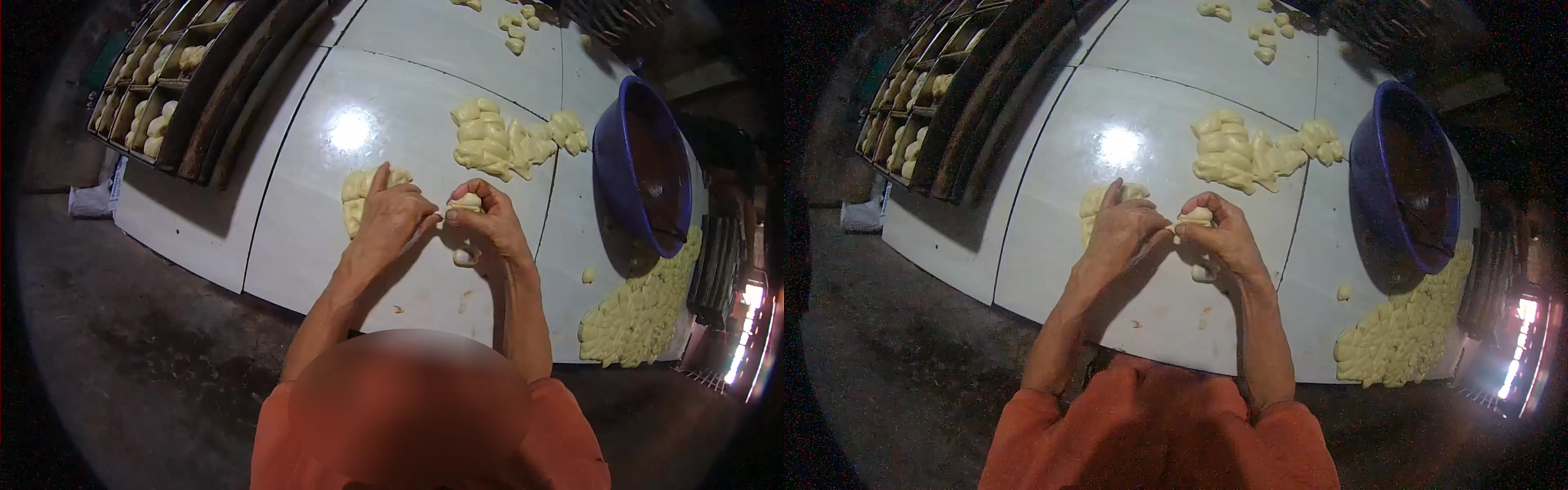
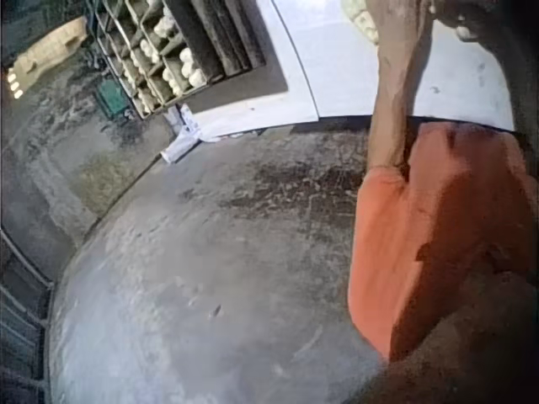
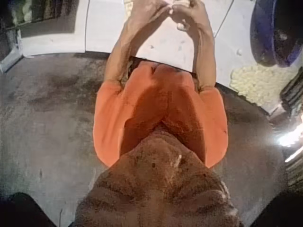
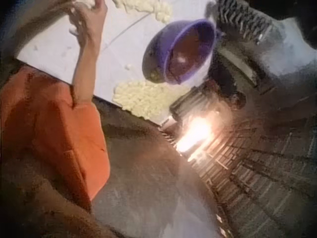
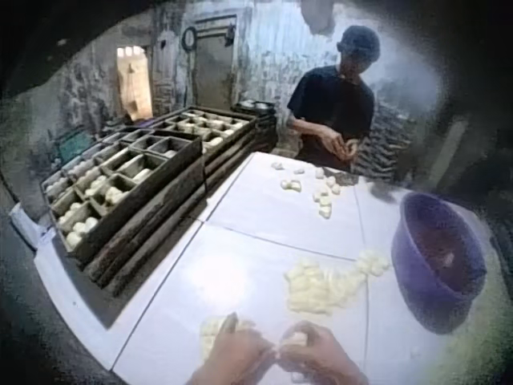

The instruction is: The person prepares bread dough by hand, filling small pieces of dough with a dark mixture from a bowl and placing the shaped rolls into metal baking tins.

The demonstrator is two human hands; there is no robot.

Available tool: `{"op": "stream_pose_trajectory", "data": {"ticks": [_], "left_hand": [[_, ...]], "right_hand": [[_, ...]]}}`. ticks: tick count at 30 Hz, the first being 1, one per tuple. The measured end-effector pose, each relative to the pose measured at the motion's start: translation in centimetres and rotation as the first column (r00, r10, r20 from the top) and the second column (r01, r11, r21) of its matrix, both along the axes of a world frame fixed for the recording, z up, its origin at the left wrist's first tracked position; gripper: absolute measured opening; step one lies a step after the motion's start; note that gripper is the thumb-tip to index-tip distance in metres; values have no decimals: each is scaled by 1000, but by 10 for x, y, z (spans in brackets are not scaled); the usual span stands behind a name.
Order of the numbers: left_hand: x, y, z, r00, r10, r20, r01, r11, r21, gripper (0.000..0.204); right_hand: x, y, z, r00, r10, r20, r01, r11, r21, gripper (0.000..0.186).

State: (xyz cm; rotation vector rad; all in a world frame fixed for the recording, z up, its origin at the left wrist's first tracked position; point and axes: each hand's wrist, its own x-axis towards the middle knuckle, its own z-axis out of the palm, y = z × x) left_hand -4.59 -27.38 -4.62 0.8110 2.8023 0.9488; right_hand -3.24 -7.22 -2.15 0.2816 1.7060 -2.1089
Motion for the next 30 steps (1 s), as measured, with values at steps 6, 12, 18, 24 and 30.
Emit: {"op": "stream_pose_trajectory", "data": {"ticks": [6,12,18,24,30], "left_hand": [[20,-11,1,997,40,-67,-52,979,-195,50],[17,40,47,995,75,-66,-68,993,97,86],[15,81,38,834,-29,551,-290,827,483,34],[21,152,36,993,91,72,-116,708,697,59],[29,241,27,992,-68,-105,124,436,892,86]], "right_hand": [[8,26,14,961,-276,-6,265,927,-264,29],[24,35,16,969,-247,-20,240,956,-167,36],[40,62,11,963,-259,-72,264,963,59,28],[52,99,13,810,-351,-470,460,877,138,27],[64,121,50,828,-545,-131,381,719,-582,31]]}}
